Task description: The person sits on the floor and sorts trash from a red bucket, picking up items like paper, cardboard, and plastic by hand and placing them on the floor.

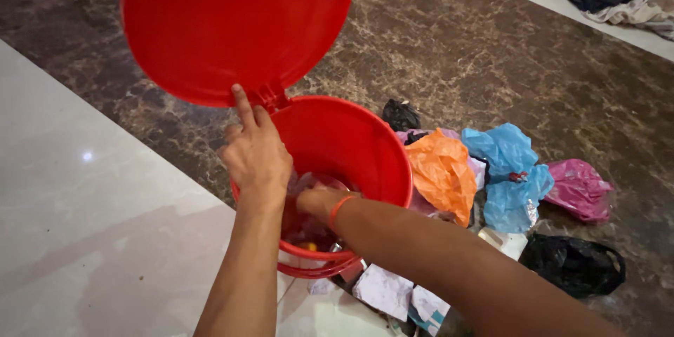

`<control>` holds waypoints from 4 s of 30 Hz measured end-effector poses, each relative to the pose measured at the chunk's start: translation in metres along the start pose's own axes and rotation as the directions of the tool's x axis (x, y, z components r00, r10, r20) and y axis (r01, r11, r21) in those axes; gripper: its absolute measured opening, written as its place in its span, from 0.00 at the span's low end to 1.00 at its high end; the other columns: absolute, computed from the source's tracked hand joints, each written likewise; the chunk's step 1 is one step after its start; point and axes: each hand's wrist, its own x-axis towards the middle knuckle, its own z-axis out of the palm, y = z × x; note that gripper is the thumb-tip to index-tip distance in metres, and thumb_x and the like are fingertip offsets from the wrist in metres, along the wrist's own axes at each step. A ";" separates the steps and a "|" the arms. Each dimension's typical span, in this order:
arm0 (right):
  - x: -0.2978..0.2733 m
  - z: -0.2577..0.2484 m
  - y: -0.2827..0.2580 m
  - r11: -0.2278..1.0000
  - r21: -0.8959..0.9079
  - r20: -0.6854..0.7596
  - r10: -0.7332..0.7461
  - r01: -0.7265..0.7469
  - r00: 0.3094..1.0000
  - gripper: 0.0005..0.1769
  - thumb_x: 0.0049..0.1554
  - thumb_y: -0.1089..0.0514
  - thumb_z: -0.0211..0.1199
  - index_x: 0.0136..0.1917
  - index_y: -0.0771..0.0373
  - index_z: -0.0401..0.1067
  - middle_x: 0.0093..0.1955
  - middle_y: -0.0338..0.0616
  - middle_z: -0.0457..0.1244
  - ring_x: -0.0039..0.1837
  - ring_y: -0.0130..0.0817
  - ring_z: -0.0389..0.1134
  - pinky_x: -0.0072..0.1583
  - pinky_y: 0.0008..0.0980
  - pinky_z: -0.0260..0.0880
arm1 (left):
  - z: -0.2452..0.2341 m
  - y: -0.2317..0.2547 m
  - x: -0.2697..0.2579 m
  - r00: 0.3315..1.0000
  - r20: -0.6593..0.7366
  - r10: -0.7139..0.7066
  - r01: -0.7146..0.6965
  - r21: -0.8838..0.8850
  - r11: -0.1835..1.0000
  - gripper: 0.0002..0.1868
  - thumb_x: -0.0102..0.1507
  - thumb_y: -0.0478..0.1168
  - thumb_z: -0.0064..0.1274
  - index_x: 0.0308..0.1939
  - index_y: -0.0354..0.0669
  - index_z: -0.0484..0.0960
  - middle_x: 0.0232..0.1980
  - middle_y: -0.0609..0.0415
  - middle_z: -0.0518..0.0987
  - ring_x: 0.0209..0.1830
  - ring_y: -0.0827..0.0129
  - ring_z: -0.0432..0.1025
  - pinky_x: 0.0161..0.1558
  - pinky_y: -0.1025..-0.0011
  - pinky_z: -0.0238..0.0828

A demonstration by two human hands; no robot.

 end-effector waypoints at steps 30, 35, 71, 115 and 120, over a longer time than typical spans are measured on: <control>0.031 0.013 0.013 0.999 -0.002 -0.024 0.047 -0.047 0.999 0.27 0.45 0.67 0.64 0.60 0.60 0.75 0.53 0.56 0.72 0.55 0.48 0.74 0.53 0.45 0.75 | -0.002 0.001 0.001 0.998 0.064 -0.014 0.010 0.058 0.998 0.43 0.49 0.42 0.68 0.67 0.42 0.69 0.84 0.47 0.42 0.57 0.49 0.72 0.42 0.51 0.78; 0.018 0.002 0.013 0.987 0.147 -0.004 -0.064 0.063 0.998 0.27 0.45 0.67 0.63 0.60 0.60 0.75 0.53 0.57 0.72 0.55 0.48 0.74 0.53 0.45 0.75 | -0.003 0.003 0.003 0.997 0.075 -0.033 0.032 0.021 0.999 0.44 0.49 0.40 0.68 0.69 0.42 0.68 0.84 0.47 0.43 0.58 0.47 0.71 0.44 0.52 0.78; -0.147 -0.114 -0.033 0.782 0.602 -0.702 0.423 0.161 0.573 0.19 0.52 0.49 0.70 0.44 0.69 0.79 0.36 0.62 0.69 0.41 0.51 0.75 0.47 0.46 0.71 | 0.005 -0.001 0.005 0.995 0.093 -0.020 0.011 0.098 0.995 0.49 0.48 0.40 0.70 0.72 0.43 0.65 0.85 0.45 0.40 0.59 0.46 0.71 0.48 0.53 0.77; -0.186 -0.093 -0.005 0.470 0.666 -0.726 0.589 0.580 0.356 0.34 0.58 0.45 0.71 0.23 0.55 0.53 0.23 0.26 0.50 0.29 0.16 0.45 0.30 0.28 0.44 | 0.007 -0.003 0.006 0.995 0.100 -0.014 0.000 0.136 0.991 0.49 0.49 0.42 0.69 0.73 0.43 0.63 0.85 0.46 0.40 0.60 0.46 0.71 0.46 0.51 0.77; -0.187 -0.093 0.000 0.372 0.666 -0.712 0.575 0.647 0.402 0.31 0.58 0.49 0.71 0.23 0.54 0.56 0.24 0.25 0.51 0.29 0.15 0.46 0.31 0.27 0.43 | 0.009 -0.004 0.004 0.999 0.045 0.013 -0.019 0.135 0.991 0.46 0.52 0.42 0.67 0.73 0.43 0.64 0.85 0.45 0.41 0.58 0.45 0.72 0.45 0.52 0.78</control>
